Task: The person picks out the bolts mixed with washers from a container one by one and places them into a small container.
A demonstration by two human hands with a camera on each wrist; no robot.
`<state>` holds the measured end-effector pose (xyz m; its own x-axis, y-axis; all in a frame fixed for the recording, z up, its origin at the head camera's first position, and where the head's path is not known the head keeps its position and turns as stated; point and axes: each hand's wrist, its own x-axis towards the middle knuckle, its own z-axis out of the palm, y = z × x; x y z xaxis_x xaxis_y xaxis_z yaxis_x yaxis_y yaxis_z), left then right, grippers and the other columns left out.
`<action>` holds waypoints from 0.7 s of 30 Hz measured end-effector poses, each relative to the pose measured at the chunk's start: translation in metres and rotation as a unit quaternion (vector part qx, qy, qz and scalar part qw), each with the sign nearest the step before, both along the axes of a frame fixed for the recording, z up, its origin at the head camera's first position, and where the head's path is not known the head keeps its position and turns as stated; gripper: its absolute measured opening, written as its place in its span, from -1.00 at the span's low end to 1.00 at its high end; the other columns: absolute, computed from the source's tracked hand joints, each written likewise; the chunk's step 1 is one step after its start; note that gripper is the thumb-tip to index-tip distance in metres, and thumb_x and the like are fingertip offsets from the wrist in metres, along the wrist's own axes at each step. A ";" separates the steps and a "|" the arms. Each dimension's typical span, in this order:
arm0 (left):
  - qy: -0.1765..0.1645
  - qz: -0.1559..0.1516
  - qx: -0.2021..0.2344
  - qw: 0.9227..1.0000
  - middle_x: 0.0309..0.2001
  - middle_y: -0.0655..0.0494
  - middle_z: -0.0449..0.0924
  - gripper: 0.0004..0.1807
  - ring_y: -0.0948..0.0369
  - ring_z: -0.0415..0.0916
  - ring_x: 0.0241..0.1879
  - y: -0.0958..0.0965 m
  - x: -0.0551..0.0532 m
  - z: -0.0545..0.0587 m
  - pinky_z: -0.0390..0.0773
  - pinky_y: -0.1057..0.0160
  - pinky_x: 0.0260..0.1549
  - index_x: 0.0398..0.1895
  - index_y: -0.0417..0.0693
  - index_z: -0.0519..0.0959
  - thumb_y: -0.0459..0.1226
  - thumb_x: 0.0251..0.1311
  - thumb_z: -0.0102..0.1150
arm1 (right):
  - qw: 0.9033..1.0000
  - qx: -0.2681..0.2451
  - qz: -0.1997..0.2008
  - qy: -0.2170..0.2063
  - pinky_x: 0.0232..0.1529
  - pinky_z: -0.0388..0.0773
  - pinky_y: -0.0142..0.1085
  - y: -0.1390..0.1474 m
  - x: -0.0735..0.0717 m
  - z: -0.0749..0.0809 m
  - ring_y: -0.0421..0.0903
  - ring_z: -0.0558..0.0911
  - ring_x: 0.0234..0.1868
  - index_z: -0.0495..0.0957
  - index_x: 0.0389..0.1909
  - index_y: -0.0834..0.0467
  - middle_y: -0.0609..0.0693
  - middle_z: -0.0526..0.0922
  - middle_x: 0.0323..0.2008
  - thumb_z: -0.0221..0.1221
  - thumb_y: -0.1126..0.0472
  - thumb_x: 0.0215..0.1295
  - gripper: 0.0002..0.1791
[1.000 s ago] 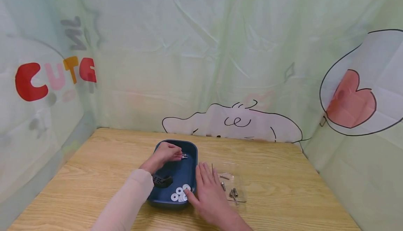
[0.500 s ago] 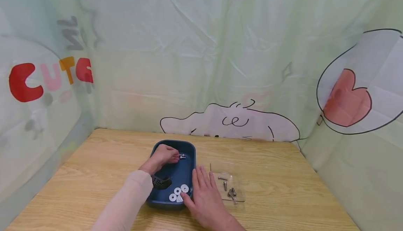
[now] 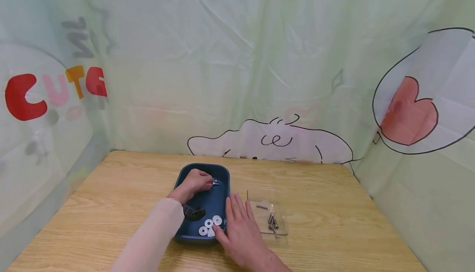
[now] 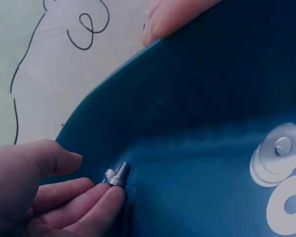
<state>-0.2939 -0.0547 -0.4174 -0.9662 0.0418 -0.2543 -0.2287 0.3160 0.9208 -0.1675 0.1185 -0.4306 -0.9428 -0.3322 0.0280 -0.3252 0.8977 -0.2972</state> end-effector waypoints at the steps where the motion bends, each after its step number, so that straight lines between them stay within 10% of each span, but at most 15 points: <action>1: 0.001 -0.002 0.000 1.000 -0.01 -0.18 0.68 -0.62 0.03 0.70 -0.04 0.001 -0.001 -0.001 0.66 0.15 0.08 0.15 -0.36 0.53 -0.29 0.37 0.10 | 1.000 -0.001 0.001 -0.001 0.57 -0.14 0.19 0.000 0.000 0.000 0.10 -0.10 0.61 0.03 0.53 0.24 0.15 -0.03 0.58 -0.12 -0.36 0.41 -0.06; 21: 0.003 -0.057 0.003 0.998 -0.09 -0.15 0.72 -0.68 0.03 0.73 -0.08 0.019 0.001 -0.006 0.67 0.11 0.06 0.06 -0.37 0.58 -0.31 0.37 0.14 | 1.000 0.003 0.004 -0.006 0.57 -0.14 0.19 0.000 0.000 0.001 0.08 -0.11 0.62 0.03 0.54 0.23 0.13 -0.04 0.59 -0.12 -0.37 0.40 -0.05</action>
